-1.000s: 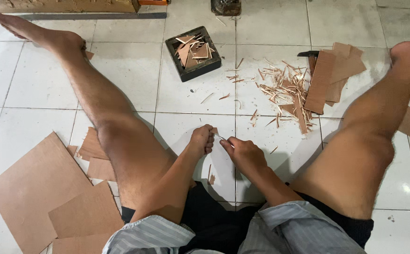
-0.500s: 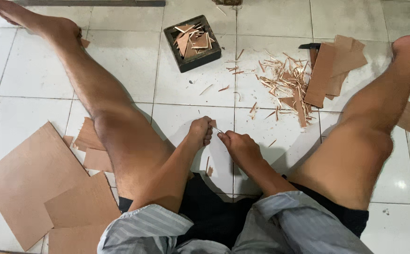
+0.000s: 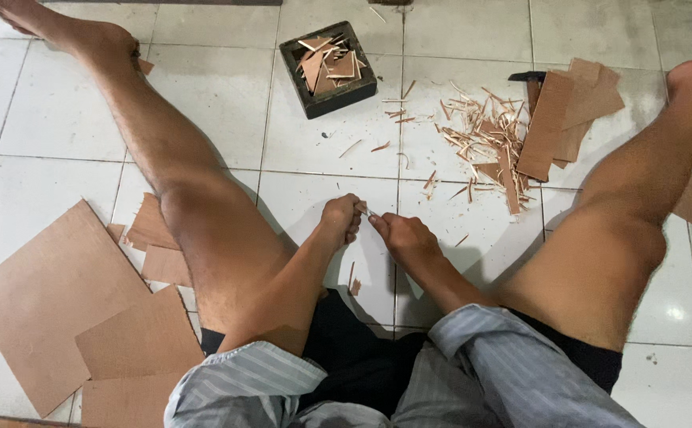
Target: The person sits on a tiled floor and uses a knife to shave and shape small triangular wooden pieces. The person repeatedly picks up pieces, shaves their edges, and places the finished pieces into a black tray.
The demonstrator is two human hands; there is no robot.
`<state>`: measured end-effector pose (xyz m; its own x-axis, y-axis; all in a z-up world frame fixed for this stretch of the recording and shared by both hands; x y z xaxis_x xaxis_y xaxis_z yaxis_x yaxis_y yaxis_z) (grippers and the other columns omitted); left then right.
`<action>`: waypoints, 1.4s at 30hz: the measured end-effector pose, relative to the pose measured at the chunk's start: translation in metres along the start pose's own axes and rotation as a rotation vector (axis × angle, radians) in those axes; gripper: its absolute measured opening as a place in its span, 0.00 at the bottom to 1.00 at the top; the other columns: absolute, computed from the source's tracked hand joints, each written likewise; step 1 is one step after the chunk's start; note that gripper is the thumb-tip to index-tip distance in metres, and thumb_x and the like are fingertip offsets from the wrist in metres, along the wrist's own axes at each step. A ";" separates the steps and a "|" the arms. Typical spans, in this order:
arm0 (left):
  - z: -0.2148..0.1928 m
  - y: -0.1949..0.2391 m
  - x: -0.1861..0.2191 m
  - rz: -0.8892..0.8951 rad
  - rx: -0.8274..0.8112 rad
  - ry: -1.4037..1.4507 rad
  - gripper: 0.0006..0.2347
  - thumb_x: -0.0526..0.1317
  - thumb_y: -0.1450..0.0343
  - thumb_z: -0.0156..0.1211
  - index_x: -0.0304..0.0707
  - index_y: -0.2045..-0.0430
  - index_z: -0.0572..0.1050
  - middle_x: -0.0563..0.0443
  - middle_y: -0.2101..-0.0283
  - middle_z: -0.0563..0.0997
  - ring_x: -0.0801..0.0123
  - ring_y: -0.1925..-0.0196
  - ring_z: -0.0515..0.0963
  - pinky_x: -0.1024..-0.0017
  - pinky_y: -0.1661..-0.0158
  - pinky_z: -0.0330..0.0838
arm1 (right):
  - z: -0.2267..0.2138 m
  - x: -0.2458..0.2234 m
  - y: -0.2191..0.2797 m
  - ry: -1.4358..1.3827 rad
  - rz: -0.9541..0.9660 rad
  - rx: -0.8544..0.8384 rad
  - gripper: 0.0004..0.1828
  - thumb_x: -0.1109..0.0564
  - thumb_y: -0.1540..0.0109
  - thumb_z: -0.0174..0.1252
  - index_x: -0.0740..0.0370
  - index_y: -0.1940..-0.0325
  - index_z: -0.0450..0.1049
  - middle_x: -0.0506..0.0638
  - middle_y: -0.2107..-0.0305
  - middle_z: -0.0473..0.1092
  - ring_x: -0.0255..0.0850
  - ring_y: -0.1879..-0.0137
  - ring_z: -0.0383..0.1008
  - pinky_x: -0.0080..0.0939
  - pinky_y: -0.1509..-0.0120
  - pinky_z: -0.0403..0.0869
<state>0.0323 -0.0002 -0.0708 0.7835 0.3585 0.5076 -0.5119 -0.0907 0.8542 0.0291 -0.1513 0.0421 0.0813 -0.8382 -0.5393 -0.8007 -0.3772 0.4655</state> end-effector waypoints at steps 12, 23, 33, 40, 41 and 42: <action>0.002 0.019 0.007 0.058 0.041 0.011 0.13 0.44 0.29 0.48 0.47 0.87 0.65 0.58 0.88 0.57 0.75 0.90 0.54 0.76 0.85 0.49 | -0.003 -0.008 0.012 0.036 0.017 -0.013 0.30 0.34 0.27 0.37 0.57 0.56 0.77 0.65 0.70 0.77 0.62 0.53 0.81 0.61 0.48 0.76; -0.001 0.027 0.010 0.053 0.041 0.022 0.12 0.43 0.30 0.49 0.44 0.86 0.69 0.57 0.88 0.58 0.73 0.90 0.56 0.76 0.85 0.51 | -0.006 -0.008 -0.012 0.042 0.082 -0.055 0.34 0.32 0.27 0.35 0.58 0.57 0.79 0.65 0.66 0.78 0.61 0.49 0.80 0.61 0.46 0.76; -0.001 0.018 0.003 0.101 0.031 0.049 0.15 0.44 0.28 0.50 0.44 0.88 0.65 0.58 0.88 0.56 0.72 0.91 0.54 0.73 0.85 0.49 | 0.009 0.043 -0.022 -0.252 0.320 -0.069 0.31 0.31 0.31 0.42 0.53 0.63 0.81 0.59 0.69 0.77 0.56 0.57 0.79 0.52 0.51 0.74; 0.021 0.069 0.031 0.074 -0.151 -0.050 0.16 0.45 0.26 0.53 0.47 0.86 0.62 0.59 0.88 0.56 0.74 0.89 0.54 0.76 0.84 0.49 | -0.030 0.032 -0.002 -0.886 0.317 -0.014 0.37 0.28 0.33 0.51 0.67 0.47 0.76 0.45 0.83 0.50 0.34 0.81 0.48 0.31 0.80 0.50; 0.027 0.079 0.033 0.066 -0.206 -0.059 0.16 0.47 0.26 0.54 0.48 0.85 0.60 0.61 0.87 0.54 0.76 0.89 0.54 0.78 0.83 0.48 | -0.034 0.025 0.000 -0.882 0.290 -0.042 0.32 0.31 0.34 0.57 0.65 0.53 0.75 0.43 0.82 0.53 0.32 0.80 0.50 0.29 0.79 0.50; 0.032 0.090 0.035 0.058 -0.261 -0.069 0.17 0.48 0.26 0.55 0.49 0.85 0.59 0.62 0.87 0.53 0.77 0.88 0.54 0.79 0.83 0.48 | -0.037 0.017 0.002 -0.877 0.262 -0.070 0.28 0.33 0.36 0.62 0.63 0.59 0.74 0.41 0.82 0.55 0.30 0.79 0.51 0.27 0.79 0.50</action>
<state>0.0249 -0.0252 0.0275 0.7675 0.2950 0.5691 -0.6234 0.1367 0.7699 0.0506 -0.1809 0.0593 -0.6007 -0.3115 -0.7363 -0.6897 -0.2640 0.6743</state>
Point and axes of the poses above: each hand's wrist, its own y-axis away from the middle knuckle, its own z-axis out of the palm, x = y × z, the point moved 4 cm from there along -y, towards the middle knuckle
